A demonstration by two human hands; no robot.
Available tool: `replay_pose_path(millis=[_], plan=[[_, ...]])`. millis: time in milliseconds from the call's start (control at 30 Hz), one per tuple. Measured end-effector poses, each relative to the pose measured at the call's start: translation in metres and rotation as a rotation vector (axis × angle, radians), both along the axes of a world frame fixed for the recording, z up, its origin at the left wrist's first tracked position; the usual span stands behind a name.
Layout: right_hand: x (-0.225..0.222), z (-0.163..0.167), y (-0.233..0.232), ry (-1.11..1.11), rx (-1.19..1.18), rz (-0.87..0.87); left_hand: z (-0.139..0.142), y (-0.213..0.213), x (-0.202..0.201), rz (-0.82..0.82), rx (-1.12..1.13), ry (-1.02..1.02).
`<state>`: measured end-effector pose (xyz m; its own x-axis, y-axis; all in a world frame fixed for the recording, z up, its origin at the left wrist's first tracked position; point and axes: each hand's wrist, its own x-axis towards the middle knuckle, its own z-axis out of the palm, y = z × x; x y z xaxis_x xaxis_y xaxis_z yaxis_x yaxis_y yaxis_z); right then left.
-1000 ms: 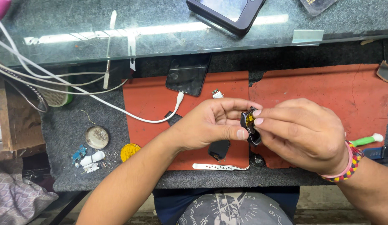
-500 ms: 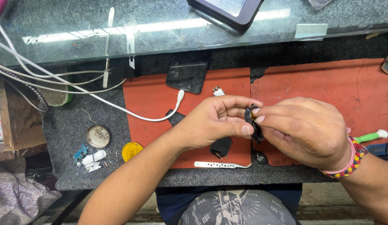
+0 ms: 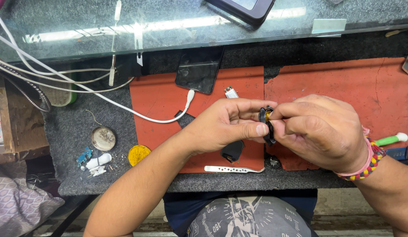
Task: The person disassembles a smartwatch on a repair bench, prying open the case and removing the battery and internal components by hand and with a small pry tool. They then use a soldering iron to work on the watch's internal board, holding the open watch steady with the other hand.
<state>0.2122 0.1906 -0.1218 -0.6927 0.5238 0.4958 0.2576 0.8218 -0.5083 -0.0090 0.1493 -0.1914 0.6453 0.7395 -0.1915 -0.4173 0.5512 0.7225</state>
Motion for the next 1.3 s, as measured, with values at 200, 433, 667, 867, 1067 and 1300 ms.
replay_pose_path(millis=[200,433,667,867,1067,1300], plan=[[0.002,0.001,0.002,0.031,-0.043,0.033,0.002,0.001,0.001,-0.002,-0.018,-0.005],[0.004,0.0,0.001,0.008,-0.046,0.026,0.002,0.0,0.002,0.002,-0.021,0.0],[0.004,-0.002,0.001,0.013,-0.033,0.019,0.003,0.0,0.002,0.0,-0.031,-0.001],[0.005,-0.003,-0.001,0.004,-0.047,0.0,0.003,-0.001,0.003,-0.004,-0.027,0.005],[0.009,-0.008,-0.005,-0.003,-0.139,-0.048,0.002,-0.002,0.003,-0.037,0.013,-0.031],[0.009,-0.014,-0.008,0.022,-0.225,-0.08,0.002,-0.002,0.001,-0.071,0.007,-0.035]])
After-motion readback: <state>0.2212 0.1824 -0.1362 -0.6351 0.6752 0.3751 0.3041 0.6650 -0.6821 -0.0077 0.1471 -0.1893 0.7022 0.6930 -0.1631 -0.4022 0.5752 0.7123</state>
